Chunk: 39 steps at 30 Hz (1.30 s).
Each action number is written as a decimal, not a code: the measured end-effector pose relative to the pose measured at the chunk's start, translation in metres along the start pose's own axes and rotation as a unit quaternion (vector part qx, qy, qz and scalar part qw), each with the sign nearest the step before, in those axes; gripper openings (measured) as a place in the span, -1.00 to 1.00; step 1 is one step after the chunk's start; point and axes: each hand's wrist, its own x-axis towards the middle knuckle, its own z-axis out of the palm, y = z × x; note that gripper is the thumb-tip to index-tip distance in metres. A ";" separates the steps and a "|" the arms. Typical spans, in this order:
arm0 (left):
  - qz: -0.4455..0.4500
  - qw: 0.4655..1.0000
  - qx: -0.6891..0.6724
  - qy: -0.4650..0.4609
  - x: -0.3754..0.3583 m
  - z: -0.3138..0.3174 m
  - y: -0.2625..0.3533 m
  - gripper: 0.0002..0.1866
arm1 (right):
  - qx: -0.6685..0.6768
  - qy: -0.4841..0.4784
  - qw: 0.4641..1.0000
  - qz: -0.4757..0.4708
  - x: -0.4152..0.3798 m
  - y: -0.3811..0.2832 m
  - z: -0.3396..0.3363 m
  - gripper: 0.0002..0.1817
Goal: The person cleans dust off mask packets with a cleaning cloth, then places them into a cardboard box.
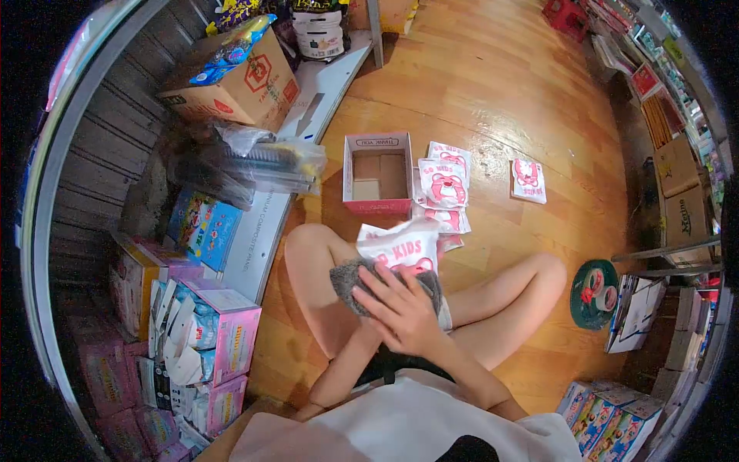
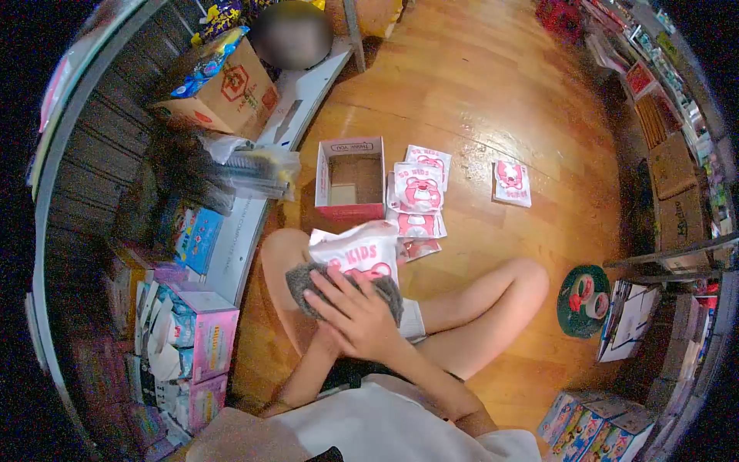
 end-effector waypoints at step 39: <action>-0.033 0.996 0.079 -0.012 0.041 0.045 0.030 -0.39 | 0.353 0.194 0.837 0.371 -0.089 0.047 -0.003 -0.64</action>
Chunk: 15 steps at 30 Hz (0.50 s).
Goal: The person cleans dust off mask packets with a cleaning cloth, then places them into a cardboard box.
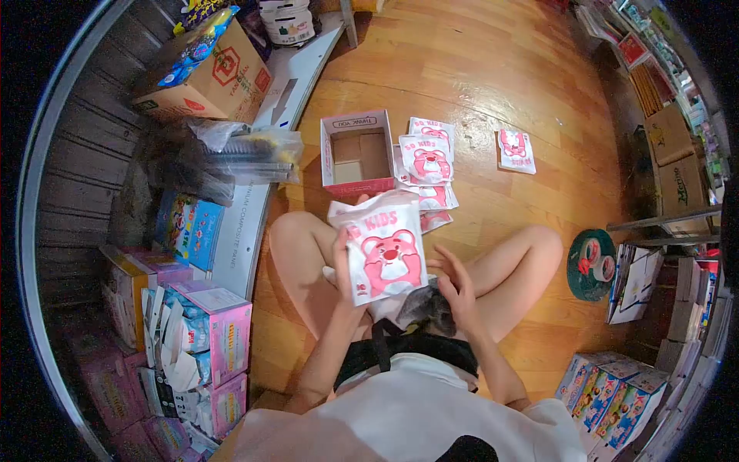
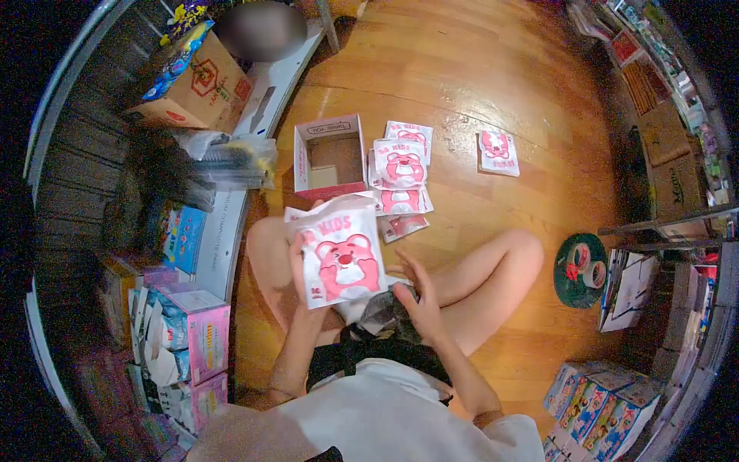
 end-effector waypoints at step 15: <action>-0.160 0.921 0.350 0.062 -0.031 -0.043 -0.014 -0.45 | -0.065 0.071 0.989 0.110 0.154 0.073 -0.079 -0.60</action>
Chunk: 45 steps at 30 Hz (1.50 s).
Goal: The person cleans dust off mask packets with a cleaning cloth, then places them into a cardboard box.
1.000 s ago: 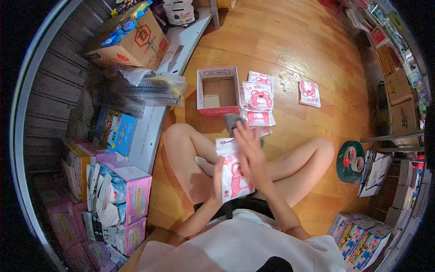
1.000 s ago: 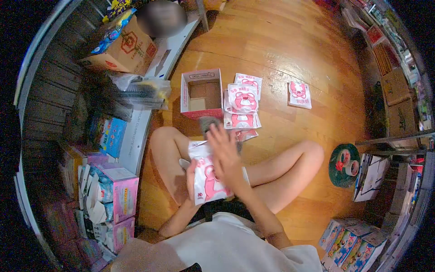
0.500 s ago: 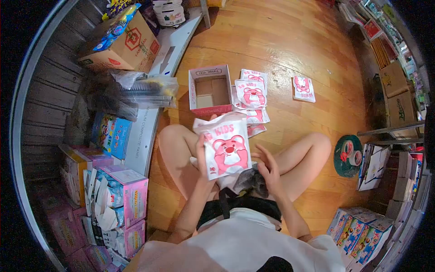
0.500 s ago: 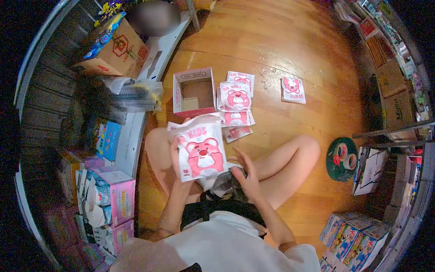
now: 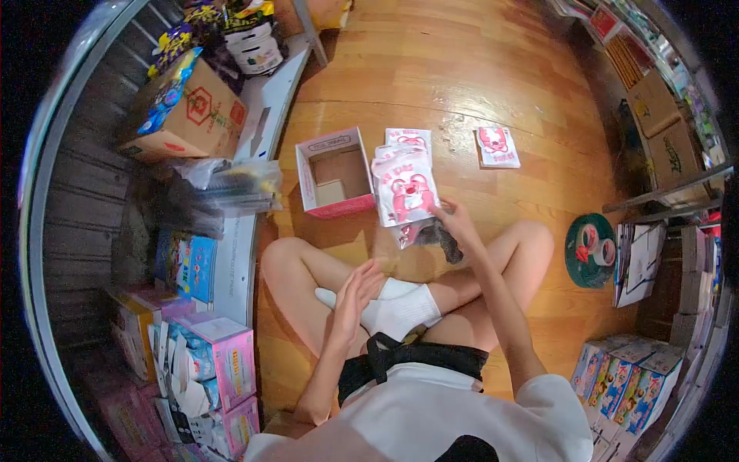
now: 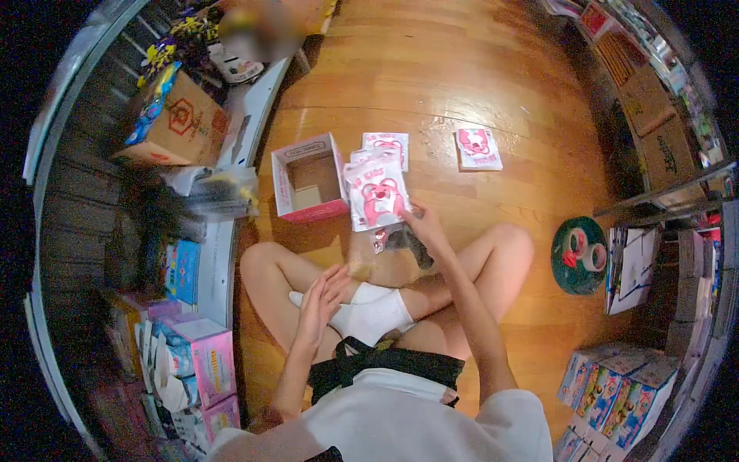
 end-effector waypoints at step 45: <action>-0.067 0.917 0.184 -0.349 -0.017 0.029 0.040 -0.62 | -0.438 -0.390 0.760 -0.280 -0.118 -0.180 -0.001 -0.75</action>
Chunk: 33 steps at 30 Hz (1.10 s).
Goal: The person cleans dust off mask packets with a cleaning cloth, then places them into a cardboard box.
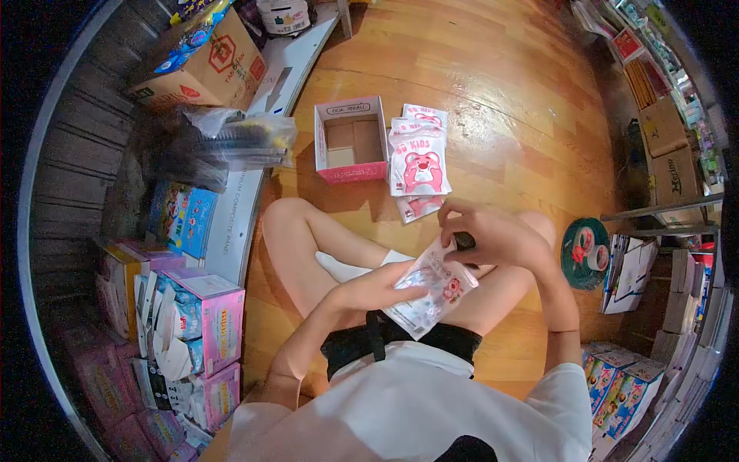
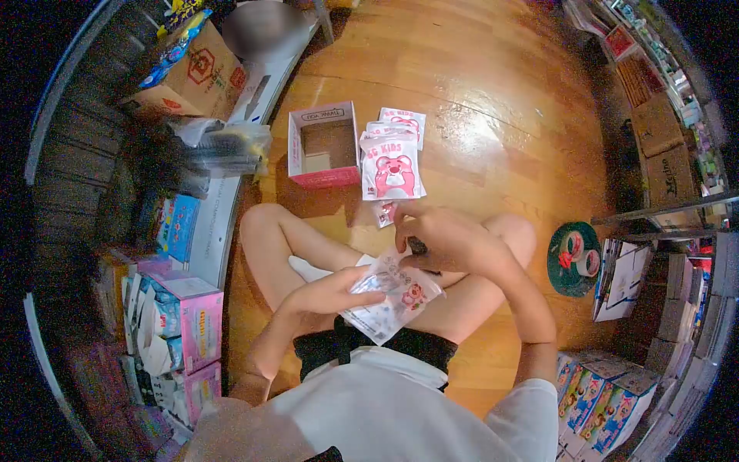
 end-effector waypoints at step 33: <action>0.245 0.868 -0.265 0.340 0.012 0.019 -0.097 -0.26 | 0.121 0.309 0.943 -0.007 0.047 -0.035 0.176 -0.39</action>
